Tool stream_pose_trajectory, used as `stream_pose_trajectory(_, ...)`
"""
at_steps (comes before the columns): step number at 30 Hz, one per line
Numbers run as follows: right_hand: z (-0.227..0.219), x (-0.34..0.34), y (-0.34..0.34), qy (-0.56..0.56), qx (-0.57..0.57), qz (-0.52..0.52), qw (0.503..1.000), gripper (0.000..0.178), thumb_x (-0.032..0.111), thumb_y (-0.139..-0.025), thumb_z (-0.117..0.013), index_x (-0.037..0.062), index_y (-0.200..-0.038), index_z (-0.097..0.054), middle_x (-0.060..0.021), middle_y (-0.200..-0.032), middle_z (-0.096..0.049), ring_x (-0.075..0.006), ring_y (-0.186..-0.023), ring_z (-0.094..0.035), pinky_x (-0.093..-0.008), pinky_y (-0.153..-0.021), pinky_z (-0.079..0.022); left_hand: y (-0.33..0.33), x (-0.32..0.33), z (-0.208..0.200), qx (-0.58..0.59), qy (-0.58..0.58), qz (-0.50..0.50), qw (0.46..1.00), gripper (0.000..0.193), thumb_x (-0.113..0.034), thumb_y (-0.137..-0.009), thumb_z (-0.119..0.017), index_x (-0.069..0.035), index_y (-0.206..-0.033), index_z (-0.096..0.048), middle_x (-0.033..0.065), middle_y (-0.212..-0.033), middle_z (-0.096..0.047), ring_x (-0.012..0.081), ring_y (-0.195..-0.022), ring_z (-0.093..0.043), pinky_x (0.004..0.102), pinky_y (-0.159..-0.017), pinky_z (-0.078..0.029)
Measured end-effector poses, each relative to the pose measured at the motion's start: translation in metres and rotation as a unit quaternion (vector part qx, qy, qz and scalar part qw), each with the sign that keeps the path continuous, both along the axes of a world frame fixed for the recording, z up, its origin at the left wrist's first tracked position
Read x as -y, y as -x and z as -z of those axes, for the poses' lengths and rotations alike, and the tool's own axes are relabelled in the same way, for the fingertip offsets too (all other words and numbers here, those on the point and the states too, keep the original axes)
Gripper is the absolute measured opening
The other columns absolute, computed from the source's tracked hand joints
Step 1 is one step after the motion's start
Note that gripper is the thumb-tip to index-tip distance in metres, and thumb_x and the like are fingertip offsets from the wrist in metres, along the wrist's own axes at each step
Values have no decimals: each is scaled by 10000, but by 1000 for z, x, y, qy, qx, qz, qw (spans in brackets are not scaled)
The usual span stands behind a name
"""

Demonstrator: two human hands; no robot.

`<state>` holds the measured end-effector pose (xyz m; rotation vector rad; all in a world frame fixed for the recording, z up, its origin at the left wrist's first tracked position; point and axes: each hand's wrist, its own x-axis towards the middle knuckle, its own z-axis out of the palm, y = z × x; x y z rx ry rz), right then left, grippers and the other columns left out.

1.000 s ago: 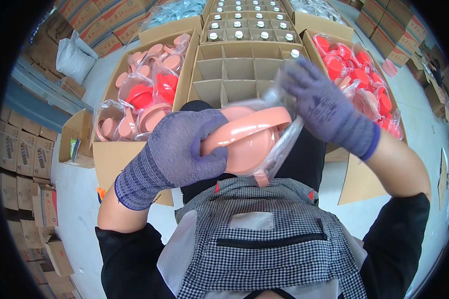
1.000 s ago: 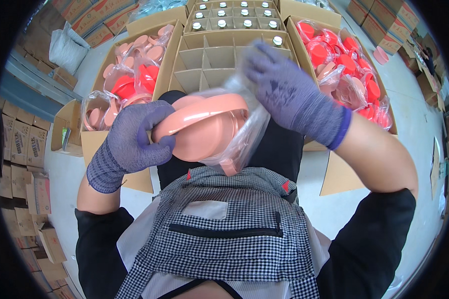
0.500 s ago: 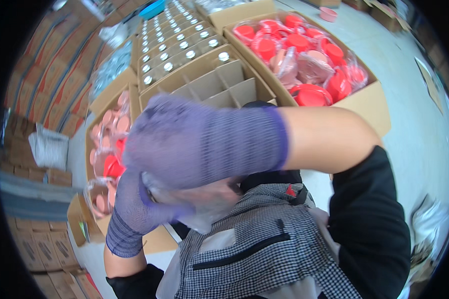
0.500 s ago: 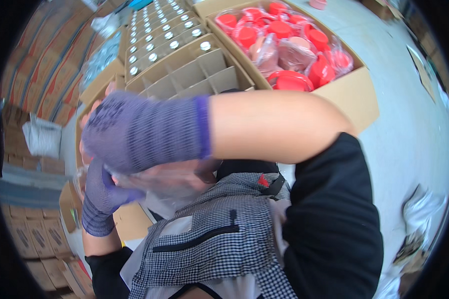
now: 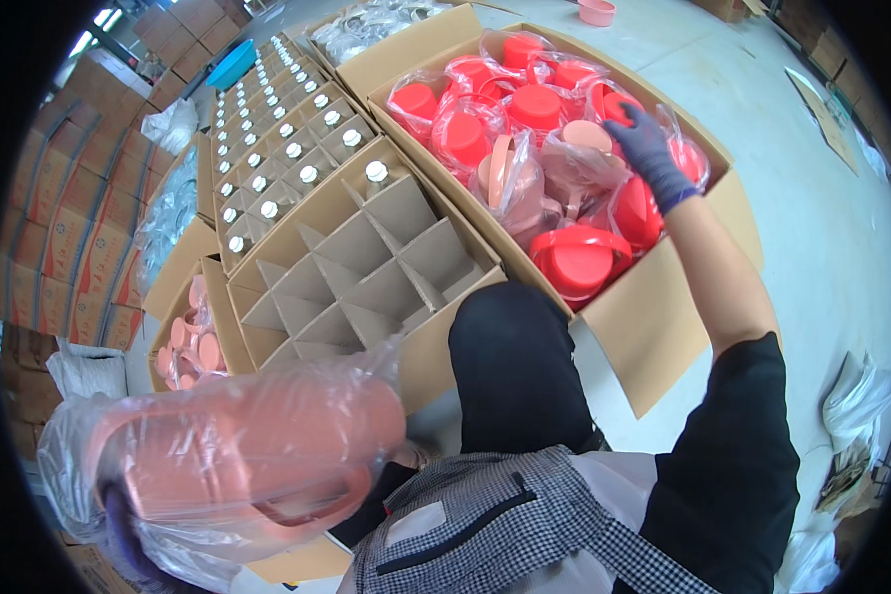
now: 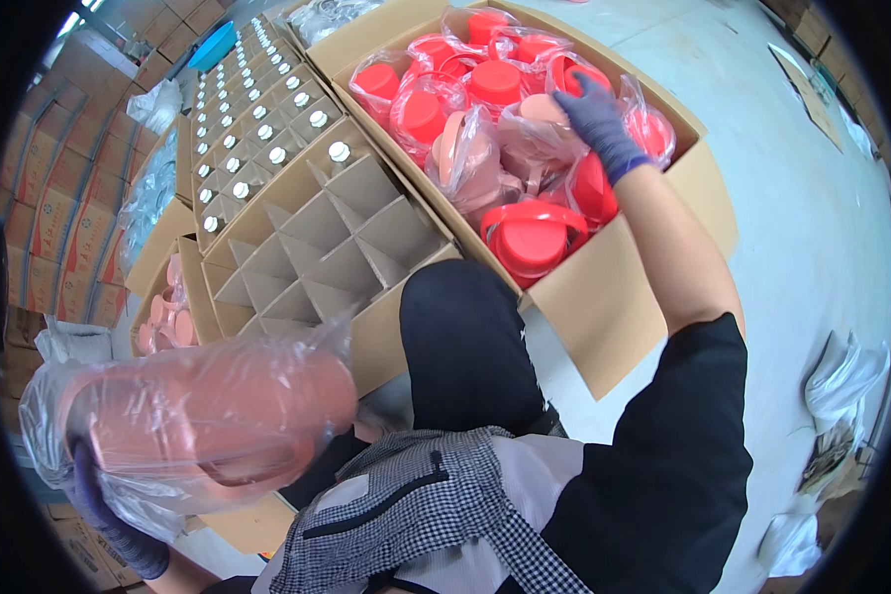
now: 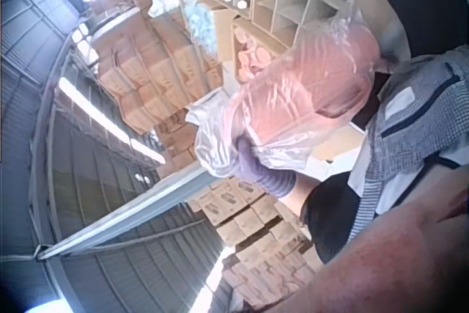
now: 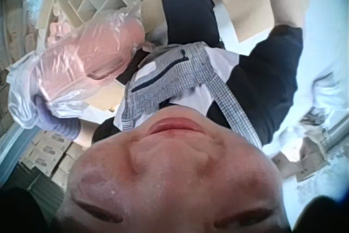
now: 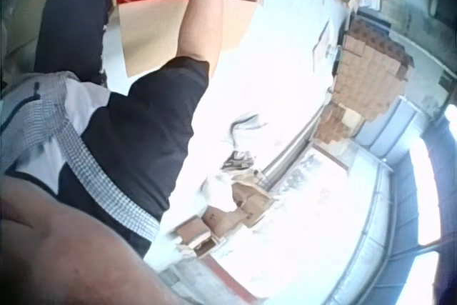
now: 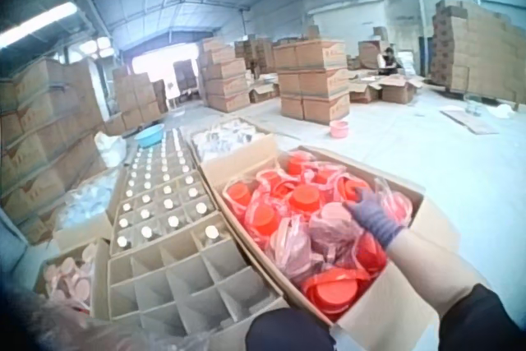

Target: The person assembles plastic watering cans by inserting a metal strainer and a plastic lid into the can body, then placing the assembled unit into a clear plastic bag. The person repeats this process for red, pink, and light blue watering cans, handling each component by hand and packing them into boxes.

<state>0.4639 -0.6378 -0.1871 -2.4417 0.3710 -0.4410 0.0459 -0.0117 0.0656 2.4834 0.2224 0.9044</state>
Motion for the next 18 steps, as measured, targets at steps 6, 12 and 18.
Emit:
stream_pose_trajectory(6,15,63,-126,507,-43,-221,832,598,125,-859,-703,345,-1410,-630,-64,-1656,-355,-322,-1488,-372,-461,-1219,-331,-41,-21,-8,-30,52,-29,998,434,-140,-1071,-484,84,-1440,-524,215,-1499,-526,286,-1372,-515,399,-1175,-383)
stream_pose_trajectory(12,26,56,-137,634,-130,-295,703,318,241,-906,-689,274,-1215,-761,-59,-1588,-446,-305,-1505,-346,-504,-1268,-226,-53,-44,1,-105,-98,-1,990,418,-116,-1078,-451,78,-1441,-524,217,-1506,-522,302,-1387,-506,416,-1180,-390)
stream_pose_trajectory(18,-27,114,-103,620,-30,-199,758,275,142,-908,-624,205,-1143,-751,-75,-1455,-567,-296,-1422,-453,-463,-1245,-292,-114,20,-33,-18,57,-30,998,421,-176,-1090,-452,65,-1430,-519,186,-1447,-558,263,-1305,-545,387,-1124,-432)
